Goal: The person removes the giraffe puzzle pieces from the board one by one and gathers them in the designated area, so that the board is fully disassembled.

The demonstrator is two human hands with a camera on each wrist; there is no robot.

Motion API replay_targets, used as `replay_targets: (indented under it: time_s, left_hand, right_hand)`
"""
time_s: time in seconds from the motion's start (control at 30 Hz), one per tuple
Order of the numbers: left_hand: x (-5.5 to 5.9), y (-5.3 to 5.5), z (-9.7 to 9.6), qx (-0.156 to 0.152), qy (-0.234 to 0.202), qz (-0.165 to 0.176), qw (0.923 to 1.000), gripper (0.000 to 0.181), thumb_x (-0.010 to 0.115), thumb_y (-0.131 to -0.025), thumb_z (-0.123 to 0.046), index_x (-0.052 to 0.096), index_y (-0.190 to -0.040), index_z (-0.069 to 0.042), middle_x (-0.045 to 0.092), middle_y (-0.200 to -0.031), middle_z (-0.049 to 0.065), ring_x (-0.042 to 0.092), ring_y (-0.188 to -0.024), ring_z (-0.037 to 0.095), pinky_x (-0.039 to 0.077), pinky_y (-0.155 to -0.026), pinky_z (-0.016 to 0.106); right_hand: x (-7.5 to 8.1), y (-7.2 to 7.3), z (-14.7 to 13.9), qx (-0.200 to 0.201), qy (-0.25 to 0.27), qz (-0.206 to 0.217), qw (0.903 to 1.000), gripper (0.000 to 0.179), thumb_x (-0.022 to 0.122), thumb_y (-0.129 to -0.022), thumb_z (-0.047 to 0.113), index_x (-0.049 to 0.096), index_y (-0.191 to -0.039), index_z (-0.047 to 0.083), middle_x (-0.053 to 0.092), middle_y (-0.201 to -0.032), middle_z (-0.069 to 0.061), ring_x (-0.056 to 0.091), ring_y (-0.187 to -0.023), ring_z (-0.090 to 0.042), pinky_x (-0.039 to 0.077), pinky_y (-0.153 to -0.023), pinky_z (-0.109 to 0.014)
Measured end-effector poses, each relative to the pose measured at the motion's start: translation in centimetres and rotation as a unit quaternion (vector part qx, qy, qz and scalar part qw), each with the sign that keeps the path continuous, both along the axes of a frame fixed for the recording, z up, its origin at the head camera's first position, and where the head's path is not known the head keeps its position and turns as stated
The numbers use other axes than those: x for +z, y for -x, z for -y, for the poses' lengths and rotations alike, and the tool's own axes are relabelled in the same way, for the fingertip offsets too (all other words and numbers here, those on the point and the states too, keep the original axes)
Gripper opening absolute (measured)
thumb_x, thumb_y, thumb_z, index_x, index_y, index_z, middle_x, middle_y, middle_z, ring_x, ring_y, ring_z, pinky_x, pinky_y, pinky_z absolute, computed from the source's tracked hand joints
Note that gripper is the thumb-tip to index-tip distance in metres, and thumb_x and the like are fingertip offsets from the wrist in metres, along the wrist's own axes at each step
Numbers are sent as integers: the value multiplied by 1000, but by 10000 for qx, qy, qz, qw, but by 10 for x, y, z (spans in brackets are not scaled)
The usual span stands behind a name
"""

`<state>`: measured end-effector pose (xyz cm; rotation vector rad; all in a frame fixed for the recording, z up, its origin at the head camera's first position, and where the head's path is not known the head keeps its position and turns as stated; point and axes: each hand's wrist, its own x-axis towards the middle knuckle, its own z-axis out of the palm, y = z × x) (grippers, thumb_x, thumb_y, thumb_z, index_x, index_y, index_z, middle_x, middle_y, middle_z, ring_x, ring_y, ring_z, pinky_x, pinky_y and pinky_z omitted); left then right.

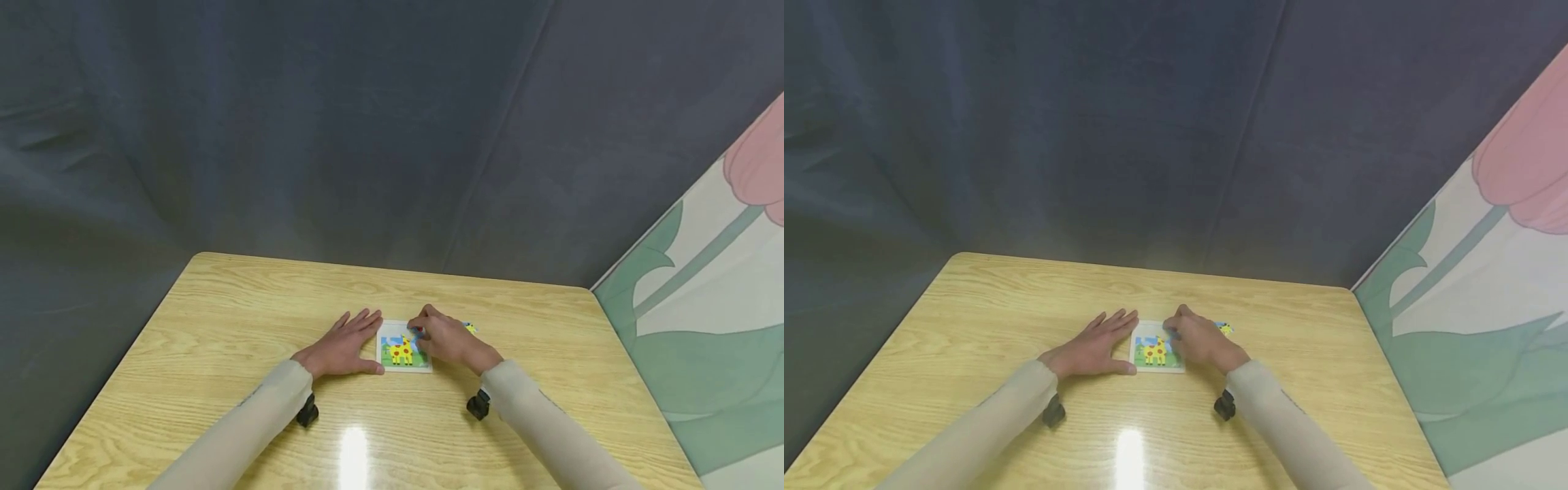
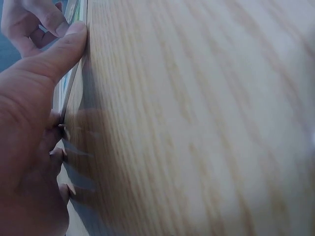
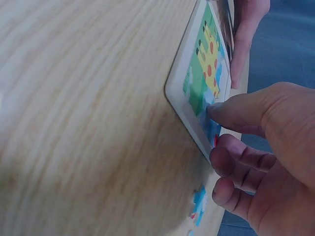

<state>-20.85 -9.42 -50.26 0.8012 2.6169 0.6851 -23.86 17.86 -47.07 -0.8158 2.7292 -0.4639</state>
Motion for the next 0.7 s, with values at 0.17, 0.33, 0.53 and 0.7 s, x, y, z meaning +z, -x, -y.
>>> replay_targets:
  time_s: [0.17, 0.33, 0.53, 0.7]
  left_hand:
    - [0, -1, 0, -2, -22, 3, 10000, 101, 70, -97, -62, 23, -171, -11, 12, -182, 3, 6, -171, 29, 3, -138, 59]
    - [-1, -1, 1, 25, -20, -28, 10000, 101, 70, -97, -61, 24, -171, -10, 13, -182, 4, 6, -171, 30, 3, -138, 59]
    - [2, -1, 0, 33, -30, -14, 10000, 100, 71, -97, -59, 25, -171, -10, 14, -182, 4, 7, -171, 30, 3, -138, 59]
    - [4, -2, 1, 39, -58, 29, 10000, 99, 72, -98, -56, 24, -171, -9, 13, -182, 5, 7, -171, 31, 2, -138, 60]
  right_hand:
    - [3, 3, 2, 34, -197, 105, 9997, 36, 74, -101, 16, 71, -137, 13, 58, -122, -10, 55, -89, -16, 52, -77, -37]
    - [9, 8, 3, 243, -544, 213, 9980, 38, 75, -101, 19, 69, -139, 16, 57, -119, -9, 55, -89, -16, 54, -80, -38]
    - [17, 16, 7, 324, -711, 489, 9957, 32, 77, -100, 18, 67, -131, 19, 53, -118, -7, 56, -93, -18, 56, -86, -40]
    - [19, 20, 9, 245, -595, 699, 9955, 30, 79, -98, 16, 64, -125, 19, 54, -121, -7, 56, -98, -20, 55, -90, -42]
